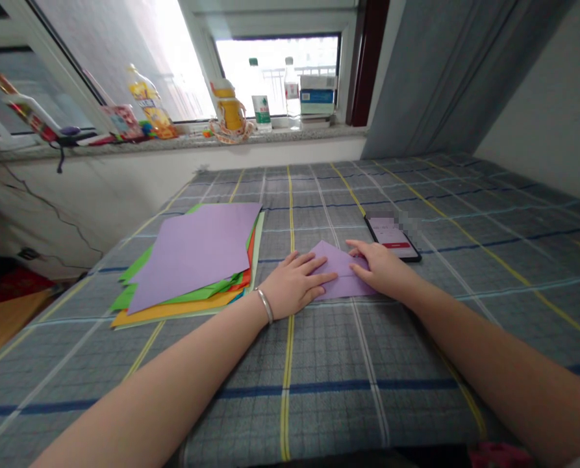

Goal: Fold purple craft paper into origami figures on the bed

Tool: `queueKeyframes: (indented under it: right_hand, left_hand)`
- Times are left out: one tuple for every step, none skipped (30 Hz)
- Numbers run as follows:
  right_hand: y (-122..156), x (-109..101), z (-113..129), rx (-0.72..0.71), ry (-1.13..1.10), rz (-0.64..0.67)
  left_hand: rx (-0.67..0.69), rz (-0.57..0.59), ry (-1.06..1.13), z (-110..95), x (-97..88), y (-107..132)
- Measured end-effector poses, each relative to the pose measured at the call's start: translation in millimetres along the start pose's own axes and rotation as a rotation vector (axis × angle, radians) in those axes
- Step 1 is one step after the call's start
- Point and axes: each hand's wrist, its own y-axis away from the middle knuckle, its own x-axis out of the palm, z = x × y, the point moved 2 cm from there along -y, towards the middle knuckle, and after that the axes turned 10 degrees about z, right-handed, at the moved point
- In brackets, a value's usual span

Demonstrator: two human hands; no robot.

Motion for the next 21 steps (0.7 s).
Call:
queueKeyframes:
  right_hand:
    - [-2.3, -0.4, -0.6, 0.012, -0.012, -0.004]
    - [-5.6, -1.0, -0.7, 0.031, -0.020, -0.005]
    - [-9.8, -1.9, -0.5, 0.058, -0.023, -0.002]
    - [-15.0, -2.7, -0.1, 0.093, -0.022, 0.011]
    - [-20.7, -3.5, 0.5, 0.129, -0.021, 0.038]
    - [-26.6, -3.9, 1.1, 0.165, -0.023, 0.080]
    - [-32.5, -3.9, 1.6, 0.192, -0.035, 0.133]
    - [-37.8, -3.6, 1.9, 0.205, -0.055, 0.182]
    - [-42.3, -3.1, 1.5, 0.222, -0.075, 0.213]
    - [-45.8, -2.7, 0.5, 0.235, -0.094, 0.223]
    - [-48.2, -2.0, -1.1, 0.245, -0.111, 0.218]
    - [-49.3, -1.3, -3.2, 0.253, -0.131, 0.206]
    - [-49.3, -0.4, -5.5, 0.251, -0.161, 0.193]
    - [-48.4, 0.4, -7.8, 0.243, -0.202, 0.181]
    - [-46.7, 1.1, -10.0, 0.234, -0.256, 0.169]
    - [-44.5, 1.5, -11.9, 0.230, -0.318, 0.152]
    - [-42.0, 1.5, -13.5, 0.236, -0.382, 0.127]
    - [-39.5, 1.2, -14.6, 0.248, -0.441, 0.095]
    - [-37.1, 0.8, -15.0, 0.263, -0.497, 0.062]
    - [-35.0, 0.5, -14.8, 0.278, -0.551, 0.033]
    - [-33.2, 0.2, -13.9, 0.292, -0.607, 0.008]
  left_hand:
    - [0.000, 0.004, -0.010, 0.5, 0.3, 0.1]
    - [0.001, 0.006, -0.023, 0.5, 0.6, 0.2]
    - [0.004, 0.003, -0.036, 0.3, 0.6, 0.3]
    - [0.007, -0.006, -0.048, -0.3, 0.5, 0.4]
    - [0.007, -0.017, -0.058, -1.2, 0.1, 0.5]
    - [0.006, -0.029, -0.068, -2.2, -0.3, 0.6]
    - [0.003, -0.038, -0.076, -3.3, -0.8, 0.6]
    - [-0.004, -0.042, -0.082, -4.4, -1.2, 0.6]
    - [-0.015, -0.042, -0.086, -5.4, -1.4, 0.6]
    - [-0.033, -0.041, -0.086, -6.0, -1.5, 0.6]
    - [-0.054, -0.041, -0.085, -6.1, -1.5, 0.7]
    - [-0.075, -0.042, -0.082, -5.9, -1.4, 0.8]
    - [-0.093, -0.045, -0.080, -5.4, -1.3, 1.0]
    - [-0.104, -0.052, -0.079, -4.6, -1.4, 1.1]
    - [-0.109, -0.062, -0.081, -3.6, -1.6, 1.2]
    - [-0.109, -0.076, -0.084, -2.5, -2.1, 1.3]
    - [-0.106, -0.092, -0.089, -1.5, -2.8, 1.2]
    - [-0.104, -0.110, -0.094, -0.5, -3.7, 1.2]
    - [-0.100, -0.130, -0.098, 0.3, -4.6, 1.2]
    - [-0.097, -0.149, -0.101, 0.9, -5.5, 1.2]
    - [-0.094, -0.168, -0.101, 1.2, -6.3, 1.3]
